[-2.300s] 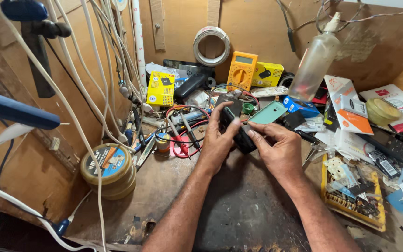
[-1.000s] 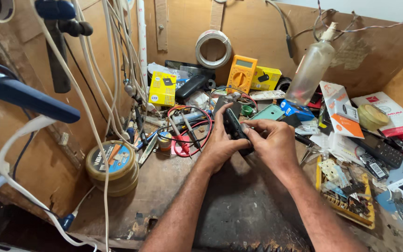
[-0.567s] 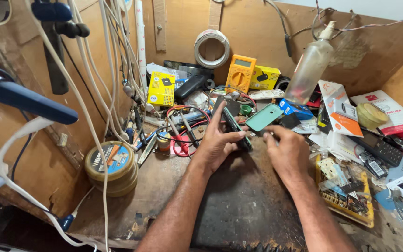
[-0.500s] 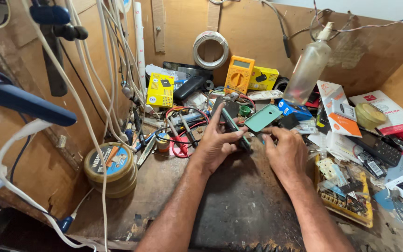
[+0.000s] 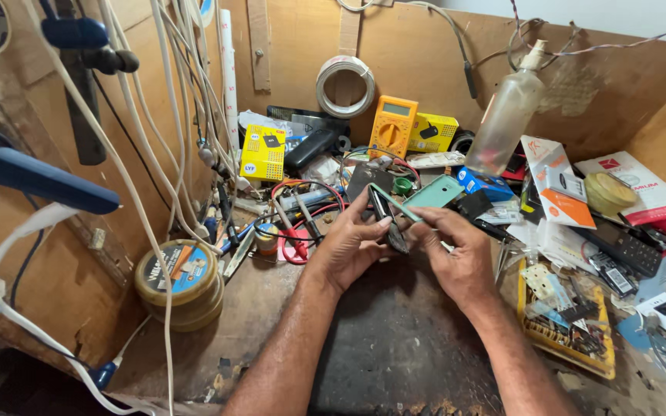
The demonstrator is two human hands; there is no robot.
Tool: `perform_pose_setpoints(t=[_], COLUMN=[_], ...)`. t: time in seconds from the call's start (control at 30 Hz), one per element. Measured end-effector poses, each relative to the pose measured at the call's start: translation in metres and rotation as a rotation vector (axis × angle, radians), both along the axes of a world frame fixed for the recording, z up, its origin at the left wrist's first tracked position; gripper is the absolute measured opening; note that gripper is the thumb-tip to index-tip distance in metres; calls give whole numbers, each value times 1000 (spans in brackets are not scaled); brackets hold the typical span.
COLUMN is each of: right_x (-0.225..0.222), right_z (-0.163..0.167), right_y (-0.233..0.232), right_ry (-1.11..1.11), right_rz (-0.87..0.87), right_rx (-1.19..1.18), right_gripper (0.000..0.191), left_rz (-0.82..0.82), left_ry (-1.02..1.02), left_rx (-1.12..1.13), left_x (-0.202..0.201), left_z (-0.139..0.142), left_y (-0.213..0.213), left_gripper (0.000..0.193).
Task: The person disassembles a mobile phone, removes the back cover, and uses a prying tool to detach the battery. They then handle a small black component and a white packet before repositioning the battery within the phone chassis.
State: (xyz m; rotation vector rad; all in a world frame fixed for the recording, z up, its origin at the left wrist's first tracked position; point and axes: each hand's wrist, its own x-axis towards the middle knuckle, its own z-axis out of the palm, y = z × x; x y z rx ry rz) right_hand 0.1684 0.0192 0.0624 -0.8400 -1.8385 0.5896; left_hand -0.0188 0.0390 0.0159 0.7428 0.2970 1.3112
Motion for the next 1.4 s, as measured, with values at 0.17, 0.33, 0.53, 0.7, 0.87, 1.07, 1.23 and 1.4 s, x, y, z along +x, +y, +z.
perform_pose_setpoints(t=[0.17,0.33,0.53,0.7,0.87,1.07,1.23,1.4], right_x=[1,9,18,25,19,-2,-4,-1], right_z=[-8,-16,-30,-35,-20,-5,-1,-4], right_y=[12,26,42,41,32,17,17,21], right_ry=[121,351,332,-175,-247,-283,-275,-272], right_rz=[-244,-286,-383,-716,-603,-287,-269,-259], right_rx=[126,-82,-116,204,329,393,277,293], right_gripper=[28,28,32,56,43,52,54,51], left_rz=[-38,62,67,62,86,144,156,160], left_ry=[-85,-47,-3,32,131,278,302,330], left_rx=[32,-39,-26,-44,26,142,157,160], left_x=[2,5,6,9,14,17,17,17], left_z=[-8,-11,1,9,5,-3,-7,-7], left_y=[5,12,-1,-6,-8,-3,-1,-2], left_gripper=[71,69,63,66,80,81,82,82])
